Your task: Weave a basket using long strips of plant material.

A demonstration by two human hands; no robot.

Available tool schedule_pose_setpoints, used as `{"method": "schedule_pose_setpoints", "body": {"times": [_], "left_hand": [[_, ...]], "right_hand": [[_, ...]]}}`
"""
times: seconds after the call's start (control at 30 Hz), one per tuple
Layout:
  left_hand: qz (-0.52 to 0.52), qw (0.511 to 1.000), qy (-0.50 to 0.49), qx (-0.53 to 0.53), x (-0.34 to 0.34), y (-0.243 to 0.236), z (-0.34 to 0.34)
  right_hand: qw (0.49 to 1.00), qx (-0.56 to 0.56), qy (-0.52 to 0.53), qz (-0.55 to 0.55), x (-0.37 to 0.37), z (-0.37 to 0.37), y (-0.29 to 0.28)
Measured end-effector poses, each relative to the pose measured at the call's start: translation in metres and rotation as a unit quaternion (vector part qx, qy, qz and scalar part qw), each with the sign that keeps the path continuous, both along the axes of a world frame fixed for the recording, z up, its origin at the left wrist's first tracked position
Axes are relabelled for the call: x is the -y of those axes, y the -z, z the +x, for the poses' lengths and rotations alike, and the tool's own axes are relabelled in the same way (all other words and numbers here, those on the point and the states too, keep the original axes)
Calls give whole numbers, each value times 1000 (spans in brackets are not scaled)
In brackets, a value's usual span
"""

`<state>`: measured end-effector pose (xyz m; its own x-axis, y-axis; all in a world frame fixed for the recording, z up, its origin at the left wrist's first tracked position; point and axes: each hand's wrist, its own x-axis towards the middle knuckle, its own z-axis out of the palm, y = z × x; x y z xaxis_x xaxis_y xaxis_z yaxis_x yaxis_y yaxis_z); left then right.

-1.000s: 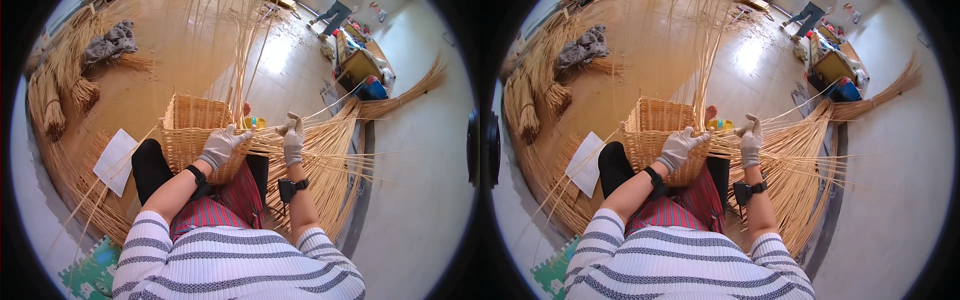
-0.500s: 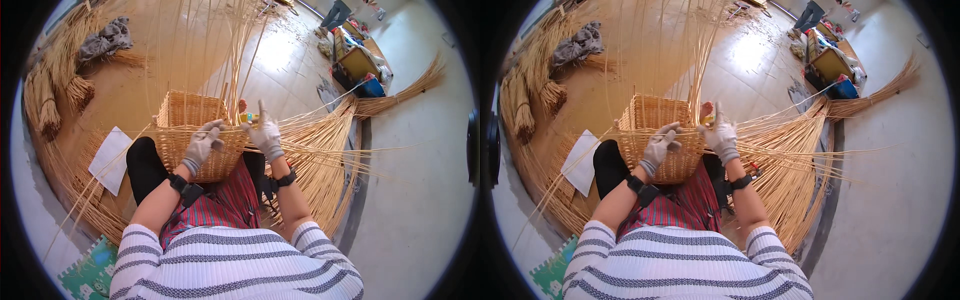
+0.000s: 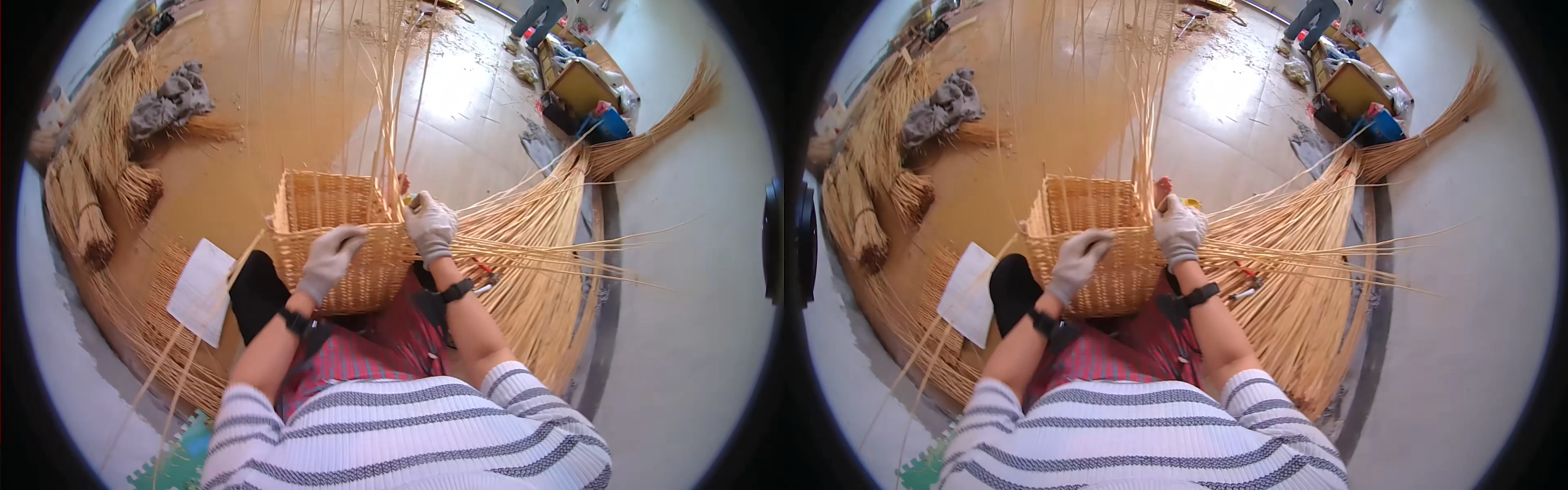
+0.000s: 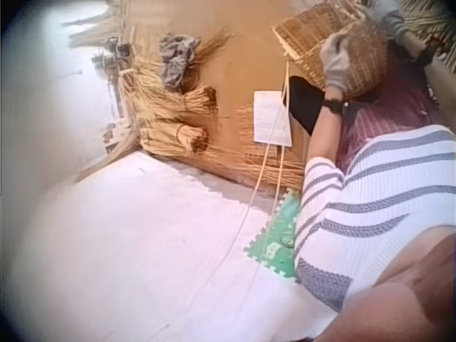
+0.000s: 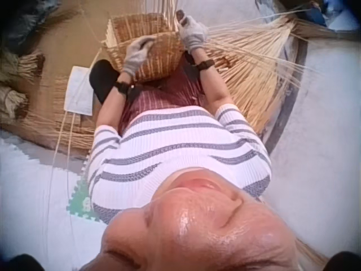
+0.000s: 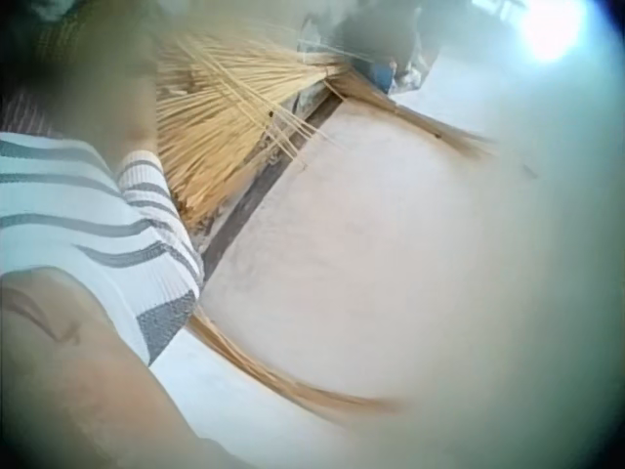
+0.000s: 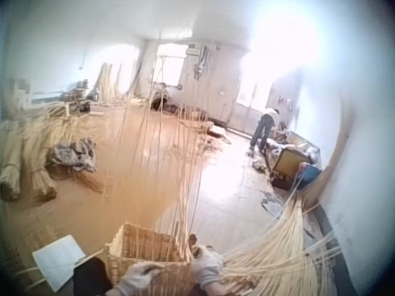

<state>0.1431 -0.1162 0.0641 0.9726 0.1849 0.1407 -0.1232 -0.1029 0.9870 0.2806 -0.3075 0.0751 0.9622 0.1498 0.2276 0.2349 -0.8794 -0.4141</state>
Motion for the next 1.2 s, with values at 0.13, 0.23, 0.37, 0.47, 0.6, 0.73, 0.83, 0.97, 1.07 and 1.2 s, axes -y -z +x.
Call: {"method": "schedule_pose_setpoints", "body": {"times": [0.13,0.23,0.37,0.47,0.6,0.73,0.83,0.97,1.07,1.2], "left_hand": [[-170,938,-300,-44,-71,55,-73],[31,914,-397,78,-88,29,-73],[28,928,-371,18,-93,10,-71],[-25,942,-333,-46,-93,22,-78],[73,931,-351,62,-119,86,-81],[56,925,-347,148,-105,98,-65],[1,950,-307,52,-96,82,-69],[60,948,-313,13,-92,82,-67],[34,951,-307,15,-104,100,-68],[98,948,-303,12,-105,103,-69]], "right_hand": [[990,110,-23,-90,-9,-14,1],[982,171,-16,75,-9,-24,-4],[959,236,-50,146,-28,-62,-15],[971,224,-82,16,-15,-80,11],[959,235,-155,-37,-8,-78,21],[960,242,-138,-2,-8,-80,16],[965,229,-124,-18,-7,-80,23],[964,238,-121,-10,-3,-81,25],[962,241,-130,-1,-6,-81,27],[962,238,-136,0,-4,-79,28]]}}
